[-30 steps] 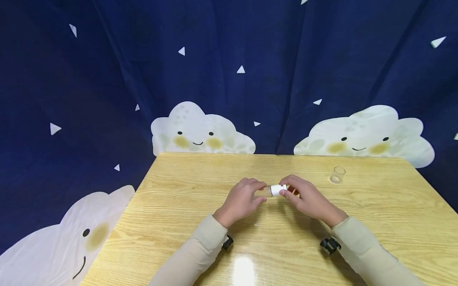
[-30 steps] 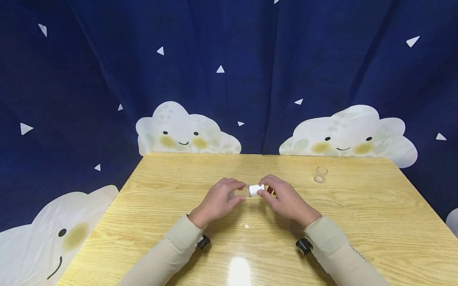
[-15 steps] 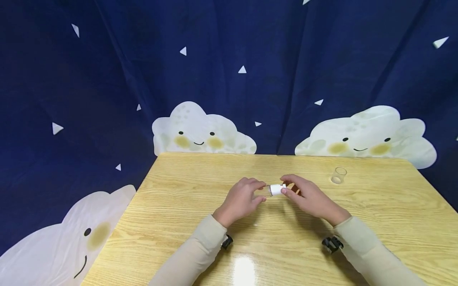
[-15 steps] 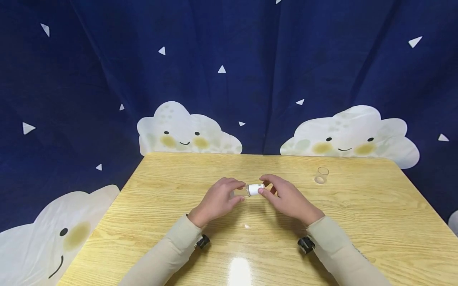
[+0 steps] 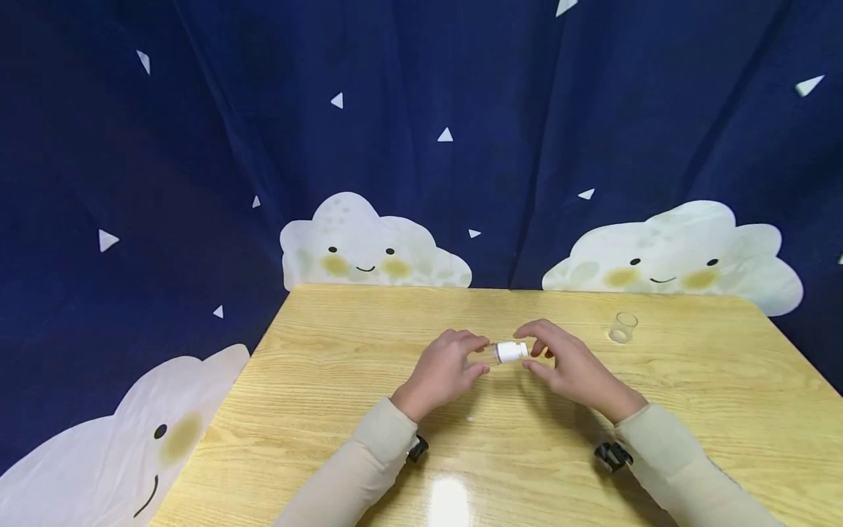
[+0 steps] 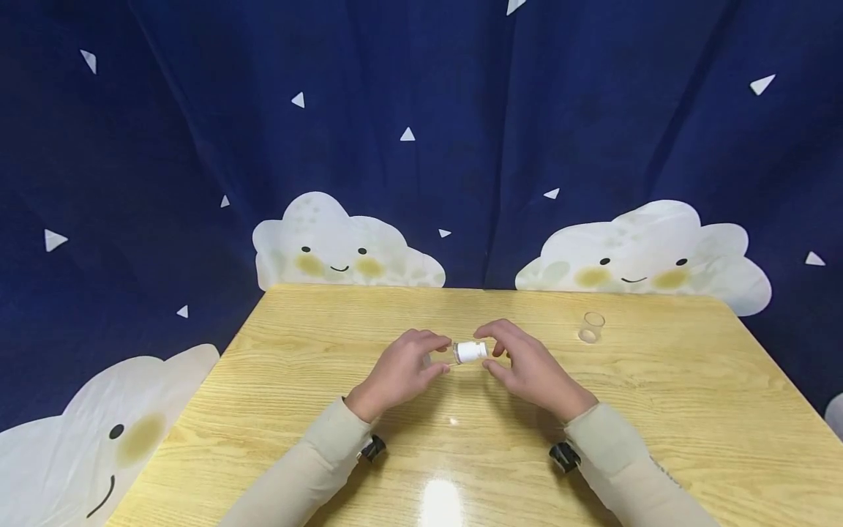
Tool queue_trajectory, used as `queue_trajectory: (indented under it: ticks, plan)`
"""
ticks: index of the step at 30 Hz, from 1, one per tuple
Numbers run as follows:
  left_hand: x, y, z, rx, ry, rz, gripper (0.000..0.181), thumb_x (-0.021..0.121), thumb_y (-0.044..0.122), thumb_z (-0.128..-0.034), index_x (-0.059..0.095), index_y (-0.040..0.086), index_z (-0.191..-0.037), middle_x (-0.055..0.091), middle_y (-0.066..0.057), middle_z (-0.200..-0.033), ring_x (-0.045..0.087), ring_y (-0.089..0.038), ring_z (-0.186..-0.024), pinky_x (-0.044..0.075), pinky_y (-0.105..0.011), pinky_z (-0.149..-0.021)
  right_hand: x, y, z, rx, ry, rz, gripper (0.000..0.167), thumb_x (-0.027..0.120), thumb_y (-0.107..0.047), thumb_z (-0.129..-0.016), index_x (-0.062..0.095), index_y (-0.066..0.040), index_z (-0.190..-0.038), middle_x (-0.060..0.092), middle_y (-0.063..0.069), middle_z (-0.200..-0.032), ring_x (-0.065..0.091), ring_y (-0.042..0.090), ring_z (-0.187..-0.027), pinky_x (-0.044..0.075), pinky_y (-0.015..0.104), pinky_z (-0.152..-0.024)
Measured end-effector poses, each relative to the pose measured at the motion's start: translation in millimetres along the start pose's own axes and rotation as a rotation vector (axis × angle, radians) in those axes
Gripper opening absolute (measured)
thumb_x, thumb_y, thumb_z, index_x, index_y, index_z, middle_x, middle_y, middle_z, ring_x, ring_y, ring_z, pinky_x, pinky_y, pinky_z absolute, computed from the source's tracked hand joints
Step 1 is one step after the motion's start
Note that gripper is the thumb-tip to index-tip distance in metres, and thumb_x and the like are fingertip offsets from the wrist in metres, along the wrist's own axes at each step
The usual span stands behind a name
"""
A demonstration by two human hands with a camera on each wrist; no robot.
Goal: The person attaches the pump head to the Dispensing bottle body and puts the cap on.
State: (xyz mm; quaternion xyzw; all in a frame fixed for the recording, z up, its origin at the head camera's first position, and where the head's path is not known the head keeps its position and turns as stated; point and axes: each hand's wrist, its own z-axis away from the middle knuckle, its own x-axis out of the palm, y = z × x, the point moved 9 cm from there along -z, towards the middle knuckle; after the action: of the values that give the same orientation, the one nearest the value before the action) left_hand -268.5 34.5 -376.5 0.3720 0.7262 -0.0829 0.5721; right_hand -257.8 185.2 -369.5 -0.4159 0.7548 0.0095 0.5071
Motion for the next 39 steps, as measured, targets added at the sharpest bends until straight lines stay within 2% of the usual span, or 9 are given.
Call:
queue_trajectory:
  ticks: [8,25,39]
  plan:
    - [0.1,0.8,0.8,0.007,0.000,-0.001,0.038,0.075,0.029,-0.0887,0.070,0.013,-0.123,0.073,0.000,-0.117,0.066,-0.017,-0.101,0.055,-0.028,-0.087,0,-2,0.2,-0.025,0.015,-0.003,0.043,0.078,-0.001,-0.081,0.060,-0.017,-0.116,0.063,-0.004,-0.113,0.058,0.008,-0.079,0.053,0.028,-0.066]
    - [2.9,-0.7,3.3,0.015,0.007,0.002,0.037,0.075,0.028,-0.0886,0.070,0.013,-0.122,0.073,0.000,-0.115,0.066,-0.017,-0.100,0.055,-0.026,-0.085,4,-10,-3.1,-0.069,0.023,-0.009,0.035,0.078,0.002,-0.081,0.063,-0.016,-0.107,0.063,-0.001,-0.114,0.058,0.009,-0.077,0.052,0.022,-0.065]
    - [2.2,0.0,3.4,0.019,0.006,-0.011,0.037,0.075,0.028,-0.0885,0.070,0.014,-0.122,0.073,0.000,-0.116,0.065,-0.017,-0.098,0.055,-0.027,-0.083,7,-6,-3.5,0.014,-0.047,-0.014,0.024,0.074,-0.011,-0.088,0.063,-0.018,-0.109,0.064,-0.003,-0.112,0.057,0.005,-0.078,0.053,0.027,-0.065]
